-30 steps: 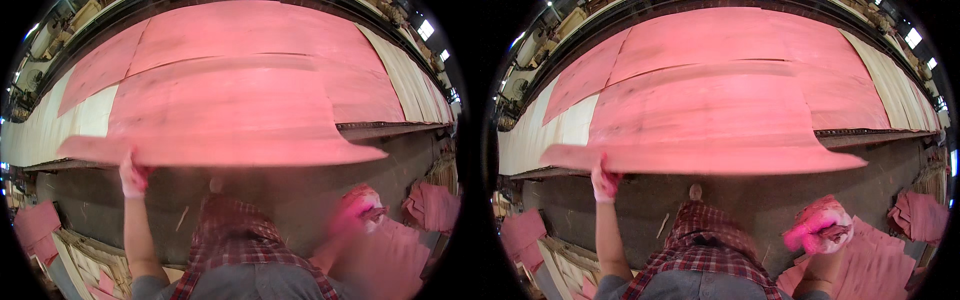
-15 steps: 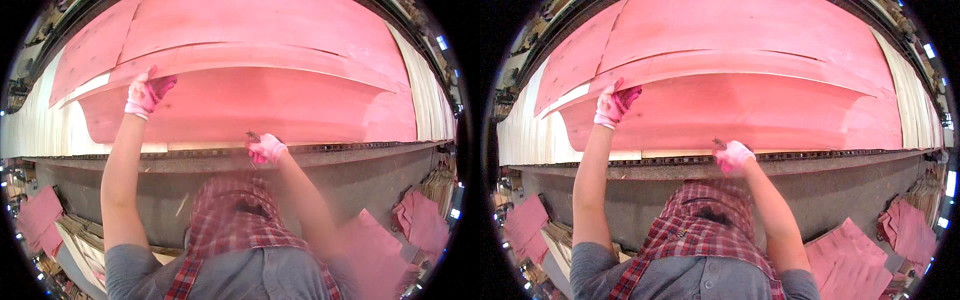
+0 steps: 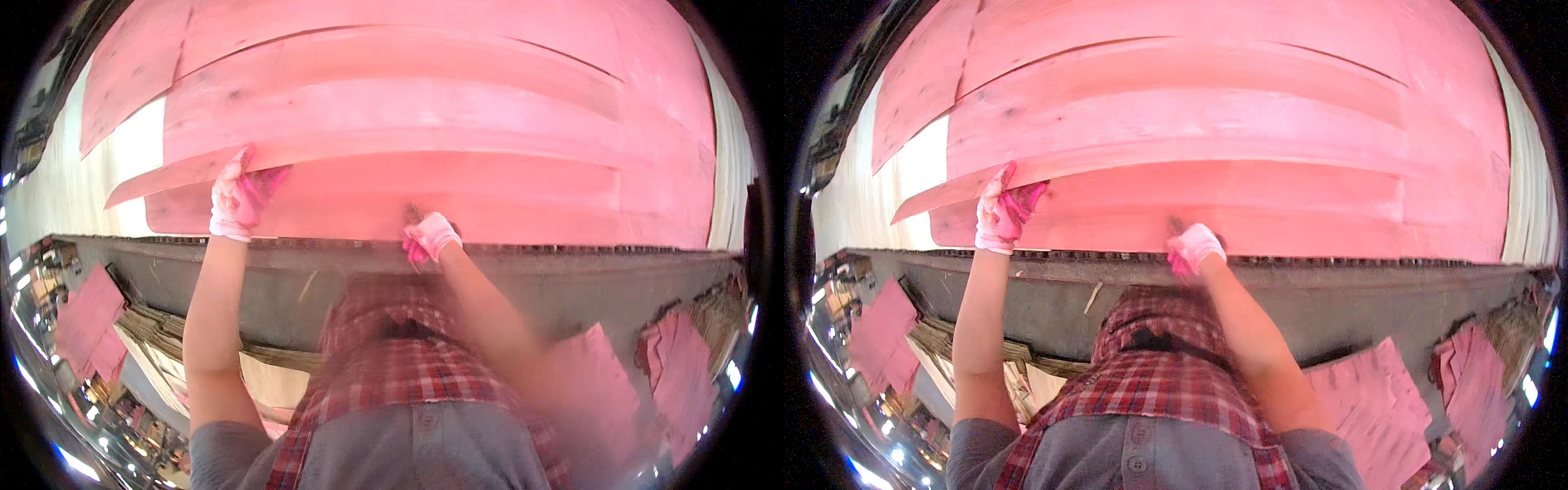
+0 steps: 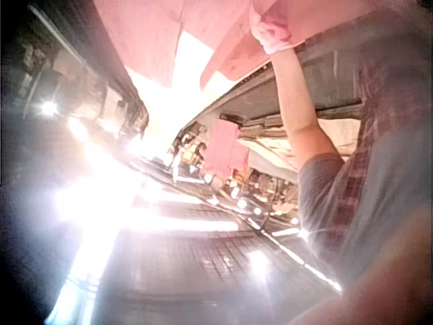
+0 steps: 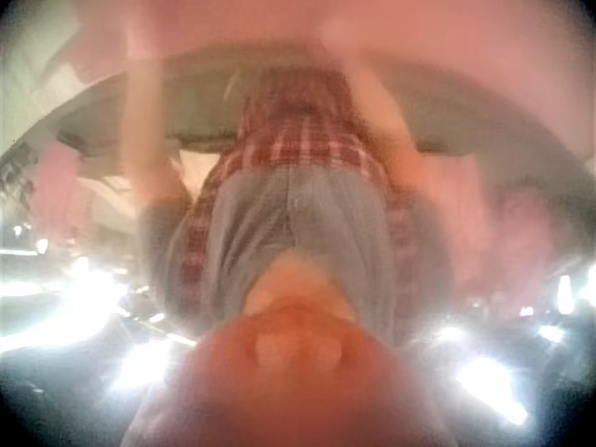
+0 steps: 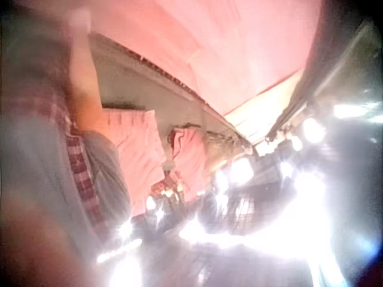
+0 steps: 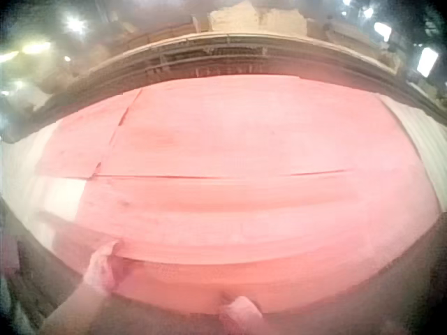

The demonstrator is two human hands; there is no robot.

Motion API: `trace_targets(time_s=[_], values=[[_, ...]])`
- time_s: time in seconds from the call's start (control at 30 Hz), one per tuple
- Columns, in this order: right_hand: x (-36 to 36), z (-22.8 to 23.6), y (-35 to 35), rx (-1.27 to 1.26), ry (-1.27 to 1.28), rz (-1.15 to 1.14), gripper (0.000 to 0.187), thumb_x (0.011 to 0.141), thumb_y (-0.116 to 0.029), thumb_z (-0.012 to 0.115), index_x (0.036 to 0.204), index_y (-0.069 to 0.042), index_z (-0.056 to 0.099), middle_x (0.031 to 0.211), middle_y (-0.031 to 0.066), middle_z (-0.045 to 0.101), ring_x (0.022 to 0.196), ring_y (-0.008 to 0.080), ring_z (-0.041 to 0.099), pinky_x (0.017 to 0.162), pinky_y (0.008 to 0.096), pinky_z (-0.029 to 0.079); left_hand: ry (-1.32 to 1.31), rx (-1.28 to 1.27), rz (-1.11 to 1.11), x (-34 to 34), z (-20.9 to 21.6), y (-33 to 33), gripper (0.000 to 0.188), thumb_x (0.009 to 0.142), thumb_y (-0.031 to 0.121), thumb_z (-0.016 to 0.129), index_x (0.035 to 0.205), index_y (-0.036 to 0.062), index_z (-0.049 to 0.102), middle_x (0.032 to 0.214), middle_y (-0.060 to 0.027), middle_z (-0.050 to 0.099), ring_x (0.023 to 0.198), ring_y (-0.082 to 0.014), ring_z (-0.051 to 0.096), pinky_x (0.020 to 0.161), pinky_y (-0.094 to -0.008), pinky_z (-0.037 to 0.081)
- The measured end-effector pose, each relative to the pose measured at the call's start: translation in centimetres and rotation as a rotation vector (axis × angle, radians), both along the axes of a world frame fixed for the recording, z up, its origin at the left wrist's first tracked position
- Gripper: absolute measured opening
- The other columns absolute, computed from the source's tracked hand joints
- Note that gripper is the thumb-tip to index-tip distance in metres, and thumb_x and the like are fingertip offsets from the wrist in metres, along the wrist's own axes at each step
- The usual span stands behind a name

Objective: The person sorts and layers veneer sheets by picking up pink-colored and natural wood-colored sheets from stacks and placing them onto a moving conveyor line in an overlapping pattern.

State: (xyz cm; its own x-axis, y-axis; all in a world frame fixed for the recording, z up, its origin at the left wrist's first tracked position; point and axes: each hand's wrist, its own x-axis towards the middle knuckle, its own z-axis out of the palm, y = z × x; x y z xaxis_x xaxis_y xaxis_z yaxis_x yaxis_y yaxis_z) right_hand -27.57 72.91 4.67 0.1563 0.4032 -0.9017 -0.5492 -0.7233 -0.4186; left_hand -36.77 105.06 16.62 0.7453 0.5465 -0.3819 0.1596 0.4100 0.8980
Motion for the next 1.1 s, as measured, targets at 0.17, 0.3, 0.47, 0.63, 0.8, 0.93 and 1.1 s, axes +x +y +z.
trace_targets(time_s=[0.17,0.3,0.47,0.63,0.8,0.93,1.1], values=[[-0.1,3.7,-5.8,0.472,-0.235,-0.715,0.029,0.080,-0.011,0.059,0.106,-0.001,0.052,0.081,0.0111,0.060,0.062,0.0196,0.060,0.052,0.0293,0.050,-0.065,-0.329,0.215,2.4,0.4,-1.8,0.049,0.082,0.022,0.052,0.122,-0.0030,0.037,0.123,-0.0198,0.040,0.113,-0.0386,0.042,0.095,-0.0513,0.037],[2.8,11.7,-12.1,0.678,-0.573,-1.242,0.021,0.082,-0.011,0.058,0.101,-0.003,0.054,0.087,0.0109,0.060,0.072,0.0177,0.059,0.062,0.0277,0.051,-0.047,-0.263,0.263,1.4,-1.7,-0.8,0.055,0.079,0.026,0.055,0.124,0.0004,0.037,0.125,-0.0179,0.039,0.114,-0.0380,0.041,0.096,-0.0517,0.036],[5.7,10.8,-21.4,0.373,-1.168,-1.226,0.019,0.083,-0.012,0.057,0.100,-0.002,0.058,0.093,0.0087,0.062,0.077,0.0139,0.059,0.066,0.0274,0.049,-0.093,-0.308,0.251,1.1,-2.3,-1.3,0.054,0.078,0.026,0.057,0.124,0.0027,0.039,0.125,-0.0179,0.040,0.116,-0.0361,0.040,0.099,-0.0497,0.034],[10.6,11.3,-25.1,0.201,-0.937,-1.143,0.029,0.082,-0.009,0.056,0.107,0.006,0.052,0.100,0.0128,0.060,0.091,0.0180,0.058,0.075,0.0285,0.047,-0.211,-0.302,0.061,-0.1,-2.1,-1.0,0.060,0.074,0.024,0.063,0.124,0.0021,0.039,0.126,-0.0186,0.039,0.117,-0.0364,0.039,0.101,-0.0496,0.031],[12.2,17.7,-28.4,0.596,-1.564,-1.327,0.038,0.080,-0.014,0.057,0.113,0.005,0.050,0.104,0.0118,0.058,0.089,0.0217,0.059,0.074,0.0339,0.049,-0.108,-0.231,0.214,-0.1,-0.5,-2.8,0.059,0.077,0.027,0.061,0.125,0.0028,0.038,0.128,-0.0184,0.038,0.118,-0.0343,0.039,0.101,-0.0479,0.032],[10.9,6.0,-34.3,0.227,-1.236,-1.338,0.037,0.086,-0.023,0.053,0.112,0.003,0.051,0.103,0.0121,0.058,0.086,0.0204,0.060,0.080,0.0316,0.046,-0.117,-0.254,0.151,-2.2,-0.4,-3.5,0.054,0.079,0.028,0.059,0.124,0.0054,0.040,0.127,-0.0153,0.041,0.116,-0.0319,0.042,0.099,-0.0457,0.035],[7.4,9.2,-32.0,0.543,-0.722,-1.637,0.039,0.089,-0.033,0.047,0.110,0.000,0.046,0.104,0.0128,0.056,0.095,0.0250,0.056,0.086,0.0370,0.042,-0.157,-0.259,0.079,-5.8,2.3,-6.9,0.049,0.080,0.025,0.058,0.123,0.0077,0.041,0.124,-0.0089,0.045,0.112,-0.0281,0.046,0.094,-0.0447,0.041]])
